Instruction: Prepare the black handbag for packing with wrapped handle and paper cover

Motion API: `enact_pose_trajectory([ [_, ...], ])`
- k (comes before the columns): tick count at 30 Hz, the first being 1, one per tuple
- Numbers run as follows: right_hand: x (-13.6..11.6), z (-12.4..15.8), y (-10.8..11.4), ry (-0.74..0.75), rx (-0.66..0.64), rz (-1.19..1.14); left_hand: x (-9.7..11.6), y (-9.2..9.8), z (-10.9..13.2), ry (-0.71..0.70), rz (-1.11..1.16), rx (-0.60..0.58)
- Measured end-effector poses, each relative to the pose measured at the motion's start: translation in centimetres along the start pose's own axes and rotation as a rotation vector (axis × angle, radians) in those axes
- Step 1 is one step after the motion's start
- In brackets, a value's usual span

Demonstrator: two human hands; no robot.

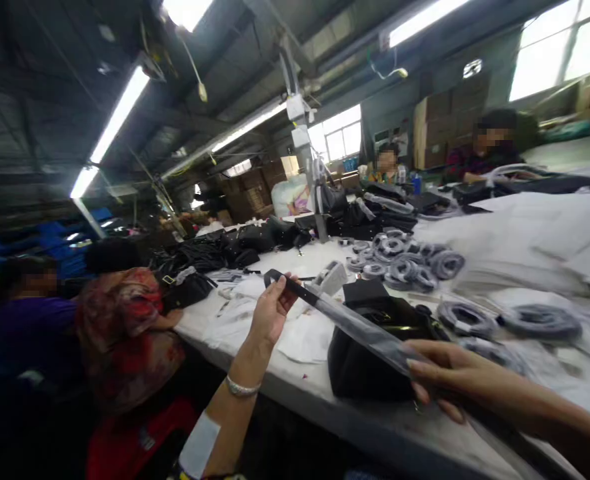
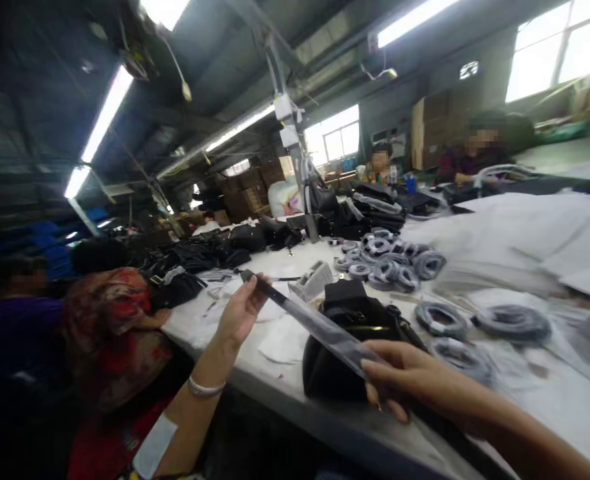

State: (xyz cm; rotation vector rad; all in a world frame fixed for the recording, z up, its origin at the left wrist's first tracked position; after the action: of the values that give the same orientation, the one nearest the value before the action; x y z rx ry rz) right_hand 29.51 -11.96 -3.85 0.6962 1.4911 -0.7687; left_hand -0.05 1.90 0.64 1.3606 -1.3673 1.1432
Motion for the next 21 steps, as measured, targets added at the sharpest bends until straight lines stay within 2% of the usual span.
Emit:
enact_pose_trajectory([
  [4,-2.1,-2.3,3.0,-0.006,0.010,0.104,-1.0,-1.0,-0.8,0.050,-0.099,-0.066],
  [7,-2.6,-3.9,5.3,-0.012,0.000,0.154,-0.6,-1.6,0.2,0.043,-0.238,-0.075],
  [9,-2.6,-5.0,6.2,-0.032,-0.027,0.160,0.2,-2.8,1.3,-0.115,-0.365,-0.046],
  [10,-2.5,-5.5,6.4,-0.048,-0.045,0.158,0.7,-3.8,1.9,-0.266,-0.467,-0.056],
  [12,-2.4,-6.4,6.3,-0.076,-0.077,0.160,1.1,-6.5,2.9,-0.557,-0.672,-0.225],
  [13,-2.5,-6.7,6.1,-0.080,-0.086,0.165,1.0,-7.9,3.2,-0.647,-0.755,-0.353],
  [14,-2.5,-6.9,5.9,-0.079,-0.093,0.169,0.6,-9.2,3.3,-0.672,-0.810,-0.487],
  [15,-2.6,-6.8,5.8,-0.079,-0.099,0.170,0.1,-10.1,3.2,-0.650,-0.843,-0.599],
  [17,-2.8,-5.7,5.8,-0.090,-0.104,0.162,-1.0,-10.8,2.7,-0.545,-0.849,-0.704],
  [19,-2.6,-3.5,6.3,-0.117,-0.090,0.161,-1.9,-9.9,1.9,-0.467,-0.822,-0.690],
  [21,-2.1,-0.5,7.3,-0.138,-0.053,0.180,-2.5,-8.1,0.9,-0.450,-0.808,-0.624],
])
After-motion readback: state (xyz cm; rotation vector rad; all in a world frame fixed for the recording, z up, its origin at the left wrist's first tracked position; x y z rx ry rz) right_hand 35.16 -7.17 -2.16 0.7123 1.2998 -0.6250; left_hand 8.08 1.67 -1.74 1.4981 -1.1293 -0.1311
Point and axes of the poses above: each hand's wrist, its own z-axis away from the middle knuckle, its own y-axis out of the back of the hand, x = y × z, the point moved 2 cm from there along -z, towards the middle knuckle, and after that the axes turned 7 degrees about y, right-handed, at the moved point
